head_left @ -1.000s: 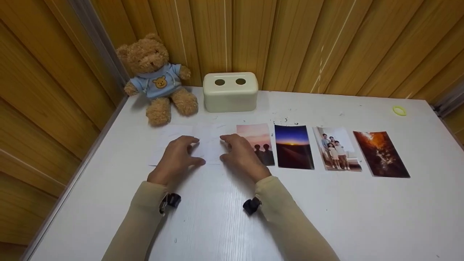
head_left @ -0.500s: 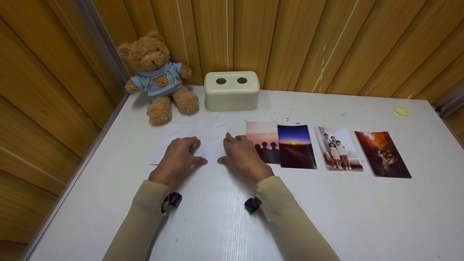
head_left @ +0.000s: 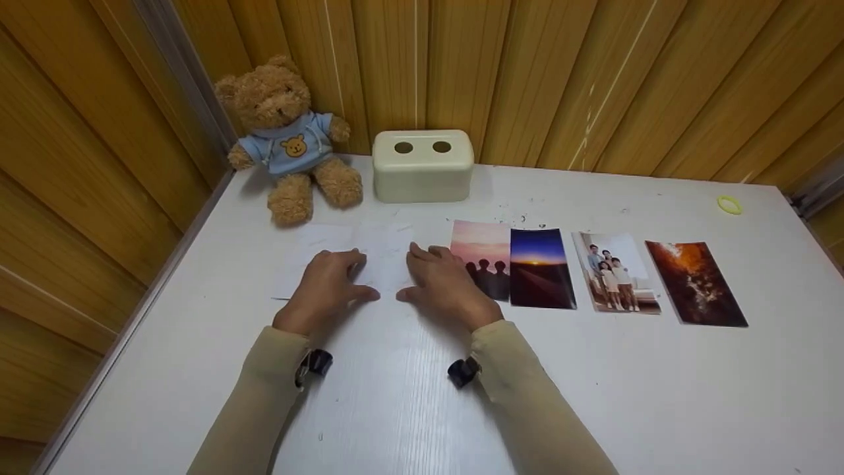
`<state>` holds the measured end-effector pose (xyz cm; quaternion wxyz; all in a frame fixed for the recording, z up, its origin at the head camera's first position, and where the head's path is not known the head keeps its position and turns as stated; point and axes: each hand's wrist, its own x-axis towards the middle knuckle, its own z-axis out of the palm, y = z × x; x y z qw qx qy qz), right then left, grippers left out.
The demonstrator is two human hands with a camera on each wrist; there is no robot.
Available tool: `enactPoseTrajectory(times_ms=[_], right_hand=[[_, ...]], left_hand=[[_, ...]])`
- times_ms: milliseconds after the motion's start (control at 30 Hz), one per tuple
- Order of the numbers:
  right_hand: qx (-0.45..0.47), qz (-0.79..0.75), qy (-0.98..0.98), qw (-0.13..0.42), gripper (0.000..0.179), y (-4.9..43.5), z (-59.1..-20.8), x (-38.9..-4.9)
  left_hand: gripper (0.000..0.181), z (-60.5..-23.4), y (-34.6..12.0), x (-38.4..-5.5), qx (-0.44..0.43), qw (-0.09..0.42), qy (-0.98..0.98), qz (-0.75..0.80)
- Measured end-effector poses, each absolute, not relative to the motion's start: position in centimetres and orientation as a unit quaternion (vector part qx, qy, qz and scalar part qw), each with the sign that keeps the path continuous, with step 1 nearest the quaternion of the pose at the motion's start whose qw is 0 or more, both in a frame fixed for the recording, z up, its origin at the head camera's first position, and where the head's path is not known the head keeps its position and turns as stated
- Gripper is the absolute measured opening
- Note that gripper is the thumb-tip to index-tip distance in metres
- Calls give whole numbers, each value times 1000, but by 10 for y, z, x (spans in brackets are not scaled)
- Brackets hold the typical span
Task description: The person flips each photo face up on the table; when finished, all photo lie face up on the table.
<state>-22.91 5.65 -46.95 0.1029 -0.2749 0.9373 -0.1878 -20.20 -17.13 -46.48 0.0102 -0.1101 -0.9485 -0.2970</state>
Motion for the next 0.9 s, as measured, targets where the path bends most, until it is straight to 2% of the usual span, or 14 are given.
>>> enactPoseTrajectory(times_ms=[233, 900], right_hand=[[-286, -214, 929, 94, 79, 60, -470, -233], [-292, -238, 922, 91, 78, 65, -475, -236]], left_hand=[[57, -463, -169, -201, -100, 7, -951, -291], [68, -469, -171, -203, -90, 8, -944, -317]])
